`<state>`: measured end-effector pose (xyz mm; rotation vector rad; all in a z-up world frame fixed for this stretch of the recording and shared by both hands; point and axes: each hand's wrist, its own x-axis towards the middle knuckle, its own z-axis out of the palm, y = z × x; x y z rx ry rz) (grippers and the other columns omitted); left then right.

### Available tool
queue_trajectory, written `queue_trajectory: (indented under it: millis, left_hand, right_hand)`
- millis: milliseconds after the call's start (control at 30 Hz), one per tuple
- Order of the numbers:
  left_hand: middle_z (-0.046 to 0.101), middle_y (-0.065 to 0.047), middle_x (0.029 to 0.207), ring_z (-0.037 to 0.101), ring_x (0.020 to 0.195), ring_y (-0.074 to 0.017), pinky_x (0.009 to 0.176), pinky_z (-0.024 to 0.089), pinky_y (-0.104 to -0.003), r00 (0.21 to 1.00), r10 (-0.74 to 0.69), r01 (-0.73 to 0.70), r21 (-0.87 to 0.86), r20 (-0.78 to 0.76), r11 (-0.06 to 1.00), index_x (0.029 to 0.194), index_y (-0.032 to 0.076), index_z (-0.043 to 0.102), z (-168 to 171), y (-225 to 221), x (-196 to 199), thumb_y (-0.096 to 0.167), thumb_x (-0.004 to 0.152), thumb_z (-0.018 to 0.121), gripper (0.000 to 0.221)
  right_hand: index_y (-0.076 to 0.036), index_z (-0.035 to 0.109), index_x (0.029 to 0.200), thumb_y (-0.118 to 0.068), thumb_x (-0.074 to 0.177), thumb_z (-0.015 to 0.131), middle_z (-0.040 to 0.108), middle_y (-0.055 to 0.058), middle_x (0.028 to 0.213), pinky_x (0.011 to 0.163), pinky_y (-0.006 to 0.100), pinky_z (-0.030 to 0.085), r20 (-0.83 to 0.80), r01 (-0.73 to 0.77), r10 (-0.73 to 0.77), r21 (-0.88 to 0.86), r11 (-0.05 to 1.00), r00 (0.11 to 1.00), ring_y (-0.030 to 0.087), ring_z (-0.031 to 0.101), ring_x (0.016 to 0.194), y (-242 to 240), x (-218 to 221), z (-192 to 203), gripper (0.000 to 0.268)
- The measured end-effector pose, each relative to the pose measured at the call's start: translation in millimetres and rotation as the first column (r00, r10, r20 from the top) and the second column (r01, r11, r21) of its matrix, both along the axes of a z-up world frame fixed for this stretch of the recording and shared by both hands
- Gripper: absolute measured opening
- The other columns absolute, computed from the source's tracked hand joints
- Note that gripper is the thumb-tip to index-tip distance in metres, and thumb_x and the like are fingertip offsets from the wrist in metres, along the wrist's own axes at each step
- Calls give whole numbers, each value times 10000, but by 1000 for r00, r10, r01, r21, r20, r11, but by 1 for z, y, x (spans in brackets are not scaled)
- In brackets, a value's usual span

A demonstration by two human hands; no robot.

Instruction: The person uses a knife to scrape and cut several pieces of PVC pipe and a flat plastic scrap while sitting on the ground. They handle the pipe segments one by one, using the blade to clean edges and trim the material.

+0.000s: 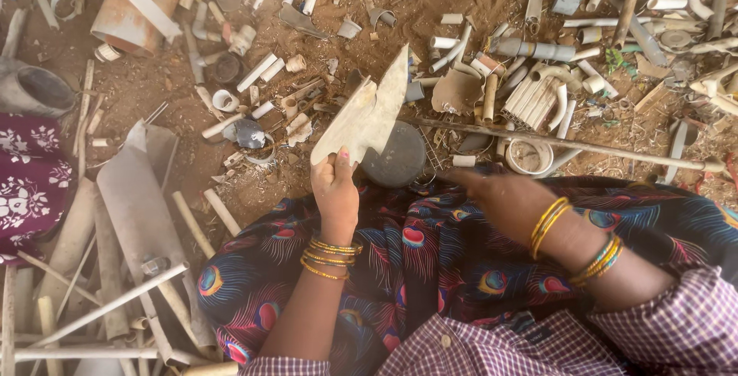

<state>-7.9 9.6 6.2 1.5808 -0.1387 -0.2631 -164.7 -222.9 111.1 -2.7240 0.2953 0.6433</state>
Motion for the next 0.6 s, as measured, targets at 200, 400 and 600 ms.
queue_trajectory:
  millis: [200, 400, 600]
  left_hand:
    - [633, -7, 924, 588, 845, -46, 838, 592, -274, 999, 29, -32, -74, -38, 997, 1012, -25, 566, -2, -1, 0, 153, 1055, 533, 186]
    - [689, -92, 990, 642, 895, -96, 881, 608, -301, 1000, -17, 16, -84, -13, 996, 1083, -101, 630, 1, 3, 1, 143, 1083, 523, 267]
    - [712, -115, 996, 680, 886, -124, 871, 610, -331, 998, 23, -25, -41, -52, 999, 1080, -93, 618, -7, -1, 4, 119, 1060, 542, 225]
  right_hand:
    - [-289, 438, 1490, -210, 958, 512, 751, 154, 935, 752, 480, 601, 11, 14, -15, 72, 997, 1000, 357, 742, 844, 0, -1, -7, 543]
    - [-288, 528, 1420, -301, 979, 525, 756, 157, 943, 815, 490, 583, 27, 33, -37, 123, 992, 999, 362, 734, 871, -11, -1, -7, 441]
    - [-338, 545, 1504, -283, 1021, 548, 665, 215, 725, 669, 433, 568, 6, 177, -181, 171, 969, 984, 312, 661, 653, -36, -3, -6, 486]
